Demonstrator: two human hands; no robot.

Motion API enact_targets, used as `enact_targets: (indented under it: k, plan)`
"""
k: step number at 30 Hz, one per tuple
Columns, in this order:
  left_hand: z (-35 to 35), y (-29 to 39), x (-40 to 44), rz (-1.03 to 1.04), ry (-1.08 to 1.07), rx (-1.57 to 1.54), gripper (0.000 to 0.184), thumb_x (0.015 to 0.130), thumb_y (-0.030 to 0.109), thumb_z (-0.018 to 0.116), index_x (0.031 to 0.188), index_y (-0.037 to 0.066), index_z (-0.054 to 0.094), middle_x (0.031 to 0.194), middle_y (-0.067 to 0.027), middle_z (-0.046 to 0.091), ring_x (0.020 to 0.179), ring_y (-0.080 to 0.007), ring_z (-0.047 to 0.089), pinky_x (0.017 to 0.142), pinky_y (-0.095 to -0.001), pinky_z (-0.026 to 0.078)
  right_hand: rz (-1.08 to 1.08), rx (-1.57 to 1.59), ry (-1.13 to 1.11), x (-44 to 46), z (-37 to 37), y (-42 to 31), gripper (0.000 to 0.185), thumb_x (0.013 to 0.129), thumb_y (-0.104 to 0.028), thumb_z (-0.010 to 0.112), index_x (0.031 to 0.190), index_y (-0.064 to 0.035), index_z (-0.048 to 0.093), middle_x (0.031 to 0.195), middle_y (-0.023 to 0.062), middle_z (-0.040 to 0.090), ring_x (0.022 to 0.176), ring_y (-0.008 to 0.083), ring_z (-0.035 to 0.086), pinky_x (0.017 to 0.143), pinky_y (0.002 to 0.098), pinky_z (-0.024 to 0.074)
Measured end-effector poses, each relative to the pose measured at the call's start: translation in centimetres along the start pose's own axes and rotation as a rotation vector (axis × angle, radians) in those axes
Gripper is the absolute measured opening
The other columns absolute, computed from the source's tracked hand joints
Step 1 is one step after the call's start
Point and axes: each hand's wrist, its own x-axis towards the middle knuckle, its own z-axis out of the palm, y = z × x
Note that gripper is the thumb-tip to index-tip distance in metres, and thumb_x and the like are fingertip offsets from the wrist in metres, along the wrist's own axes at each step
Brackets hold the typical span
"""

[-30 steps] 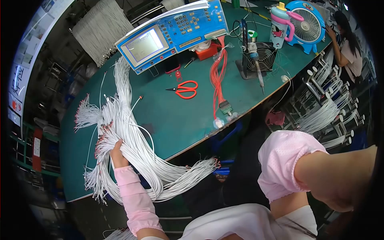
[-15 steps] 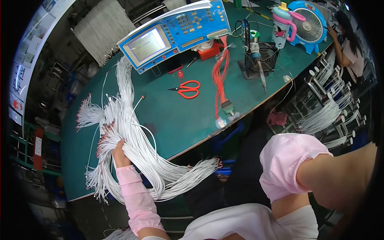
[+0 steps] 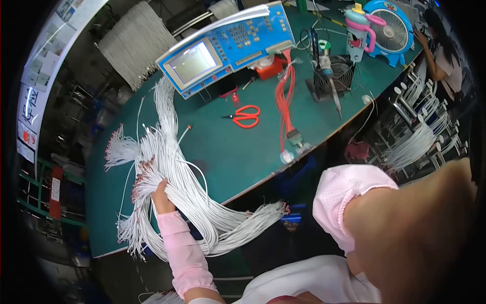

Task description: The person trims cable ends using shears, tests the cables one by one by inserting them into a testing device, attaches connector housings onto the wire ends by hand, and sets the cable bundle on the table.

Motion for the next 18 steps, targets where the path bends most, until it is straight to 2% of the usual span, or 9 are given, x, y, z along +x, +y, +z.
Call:
enact_targets:
  k: [1,3,4,9,10,13,15,17,18]
  plan:
    - [-0.2,-0.2,0.1,-0.048,0.0,-0.031,0.041,0.071,-0.005,0.05,0.11,-0.011,0.041,0.101,-0.0193,0.053,0.086,-0.0305,0.057,0.076,-0.0372,0.048,0.007,0.044,0.011,0.2,-0.1,0.2,0.031,0.08,-0.003,0.03,0.051,-0.0011,0.041,0.053,0.0102,0.036,0.047,0.0234,0.04,0.072,0.0472,0.0454]
    - [1.0,-0.3,-0.5,0.177,-0.063,-0.011,0.038,0.071,-0.003,0.052,0.107,-0.011,0.042,0.098,-0.0183,0.054,0.083,-0.0301,0.058,0.075,-0.0372,0.049,0.007,0.124,0.012,0.5,-0.5,0.8,0.032,0.08,-0.003,0.03,0.051,-0.0011,0.041,0.053,0.0102,0.036,0.047,0.0234,0.04,0.072,0.0474,0.0455]
    - [0.9,0.1,-0.8,0.021,0.055,0.075,0.033,0.073,0.004,0.054,0.102,-0.011,0.047,0.095,-0.0188,0.056,0.083,-0.0294,0.058,0.076,-0.0357,0.048,0.009,0.183,0.034,0.7,-0.8,0.7,0.032,0.08,-0.003,0.03,0.05,-0.0011,0.041,0.052,0.0102,0.036,0.047,0.0235,0.04,0.072,0.0476,0.0455]
    - [0.5,-0.2,-0.3,0.043,-0.024,0.034,0.028,0.074,0.005,0.053,0.095,-0.013,0.049,0.093,-0.0209,0.057,0.08,-0.0295,0.059,0.072,-0.0362,0.05,0.005,0.396,0.063,1.1,-0.8,1.7,0.033,0.081,-0.002,0.029,0.05,-0.0011,0.04,0.052,0.0103,0.035,0.046,0.0236,0.039,0.072,0.0482,0.0456]
    - [0.2,0.1,-0.2,-0.01,-0.022,0.013,0.043,0.072,-0.006,0.049,0.113,-0.01,0.04,0.105,-0.02,0.051,0.089,-0.0306,0.056,0.079,-0.0377,0.047,0.004,0.453,0.067,1.3,-0.8,1.8,0.034,0.081,-0.002,0.028,0.049,-0.0011,0.04,0.051,0.0103,0.035,0.046,0.0237,0.039,0.072,0.0483,0.0456]
    - [0.4,0.0,-0.4,0.054,0.02,0.025,0.046,0.07,-0.008,0.05,0.115,-0.006,0.041,0.108,-0.0152,0.051,0.095,-0.0278,0.053,0.081,-0.0341,0.044,0.003,0.579,0.063,1.7,-0.8,2.1,0.034,0.081,-0.002,0.028,0.049,-0.0011,0.04,0.051,0.0104,0.034,0.046,0.0238,0.039,0.072,0.0487,0.0457]
    - [1.2,0.1,-1.3,0.135,0.065,0.046,0.048,0.069,-0.008,0.05,0.117,-0.005,0.04,0.11,-0.0151,0.05,0.096,-0.0283,0.053,0.083,-0.0347,0.044,0.032,0.588,-0.029,1.3,-0.7,2.5,0.035,0.081,-0.002,0.027,0.049,-0.0011,0.04,0.051,0.0104,0.034,0.046,0.0239,0.039,0.072,0.0489,0.0457]
    - [-0.1,-0.8,0.3,0.183,-0.058,-0.031,0.049,0.069,-0.008,0.049,0.118,-0.004,0.039,0.112,-0.0157,0.049,0.096,-0.0288,0.052,0.083,-0.0355,0.043,0.137,0.365,-0.335,-0.3,-0.8,2.7,0.041,0.091,-0.026,0.031,0.056,-0.0066,0.038,0.059,0.0068,0.038,0.052,0.0216,0.042,0.048,0.0332,0.0318]
    - [0.2,-0.7,0.0,0.18,-0.115,-0.063,0.049,0.07,-0.008,0.049,0.118,-0.004,0.039,0.113,-0.016,0.049,0.096,-0.0292,0.052,0.083,-0.0356,0.043,0.188,0.211,-0.417,-0.6,-1.4,2.3,0.037,0.089,-0.023,0.035,0.057,-0.0056,0.041,0.059,0.007,0.04,0.054,0.0226,0.044,0.057,0.0362,0.037]
